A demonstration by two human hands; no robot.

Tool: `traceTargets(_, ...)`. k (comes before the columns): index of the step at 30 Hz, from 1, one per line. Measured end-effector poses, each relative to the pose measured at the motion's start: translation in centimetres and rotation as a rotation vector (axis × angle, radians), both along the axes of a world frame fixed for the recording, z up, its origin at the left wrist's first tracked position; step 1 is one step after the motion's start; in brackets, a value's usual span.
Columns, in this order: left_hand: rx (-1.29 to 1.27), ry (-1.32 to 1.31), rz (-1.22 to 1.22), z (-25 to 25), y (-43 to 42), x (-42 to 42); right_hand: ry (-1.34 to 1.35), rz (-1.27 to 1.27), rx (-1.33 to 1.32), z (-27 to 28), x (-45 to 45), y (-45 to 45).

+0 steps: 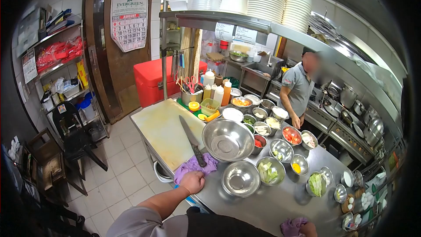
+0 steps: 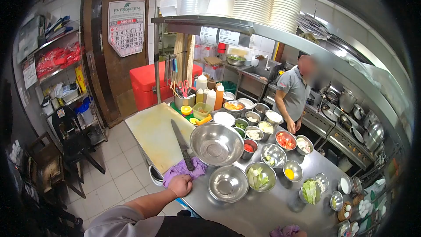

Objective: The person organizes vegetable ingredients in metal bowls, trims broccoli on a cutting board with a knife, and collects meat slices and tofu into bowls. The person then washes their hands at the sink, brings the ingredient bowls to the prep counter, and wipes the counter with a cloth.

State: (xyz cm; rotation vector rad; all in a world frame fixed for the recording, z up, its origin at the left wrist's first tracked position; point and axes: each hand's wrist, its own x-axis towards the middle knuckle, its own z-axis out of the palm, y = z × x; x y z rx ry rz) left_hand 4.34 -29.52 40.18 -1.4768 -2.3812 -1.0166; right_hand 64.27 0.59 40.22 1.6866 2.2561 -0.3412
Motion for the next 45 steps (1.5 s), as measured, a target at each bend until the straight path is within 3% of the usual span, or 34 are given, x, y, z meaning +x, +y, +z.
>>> traceTargets(4, 0.04, -0.027, -0.022, 0.1, 0.0, 0.1, -0.151, 0.086, 0.006, -6.7, 4.0, 5.1)
traceTargets(10, -0.015, -0.008, -0.007, 0.6, -0.1, 0.2, -0.151, 0.068, -0.029, -7.9, 5.0, 6.0)
traceTargets(13, 0.013, -0.028, -0.01, 0.6, 0.0, 0.3, -0.123, -0.007, -0.024, 0.5, -0.2, 0.2)
traceTargets(16, 0.002, -0.018, -0.007, 0.6, 0.0, 0.2, -0.072, -0.017, -0.039, -1.0, 0.8, 1.0)
traceTargets(17, 0.017, -0.012, 0.0, 0.6, 0.1, -0.1, -0.019, 0.011, 0.065, -3.2, 2.0, 2.5)
traceTargets(18, 0.026, -0.009, 0.0, 0.6, 0.3, -0.5, 0.03, 0.032, 0.165, -1.0, 0.3, 0.6)
traceTargets(19, 0.021, -0.024, -0.017, -0.1, 0.2, -0.2, 0.41, -0.058, 0.157, 1.6, -1.4, -1.6)
traceTargets(21, -0.034, -0.153, 0.032, 0.4, 0.1, 0.1, 0.016, -0.066, 0.041, -1.0, 0.4, 1.1)
traceTargets(27, 0.147, -0.322, 0.061, 1.2, -0.6, -0.1, 0.08, -0.177, 0.142, -0.9, -0.1, 0.0)
traceTargets(30, 0.291, -0.25, 0.131, 0.4, -1.4, -4.2, 0.016, -0.239, 0.069, 0.8, -2.2, -1.1)
traceTargets(31, 0.287, -0.303, 0.128, 1.2, -1.7, -5.9, -0.017, -0.232, 0.109, -1.2, -1.2, -0.8)
traceTargets(32, 0.213, -0.156, 0.19, 1.7, -2.1, -8.3, 0.043, -0.273, 0.1, 1.1, -3.1, -2.0)
traceTargets(35, 0.101, -0.043, 0.346, 1.8, -2.4, -14.4, 0.048, -0.256, 0.012, 4.4, -7.1, -4.3)
traceTargets(37, 0.063, 0.02, 0.361, 2.1, -2.1, -16.6, 0.065, -0.248, 0.094, 4.1, -8.7, -5.2)
traceTargets(42, -0.162, 0.144, 0.39, 1.5, -0.4, -15.3, 0.065, -0.314, 0.081, 3.3, -10.8, -5.7)
traceTargets(45, -0.165, 0.068, 0.354, 2.4, -0.5, -14.7, 0.077, -0.344, 0.099, 3.1, -10.6, -5.7)
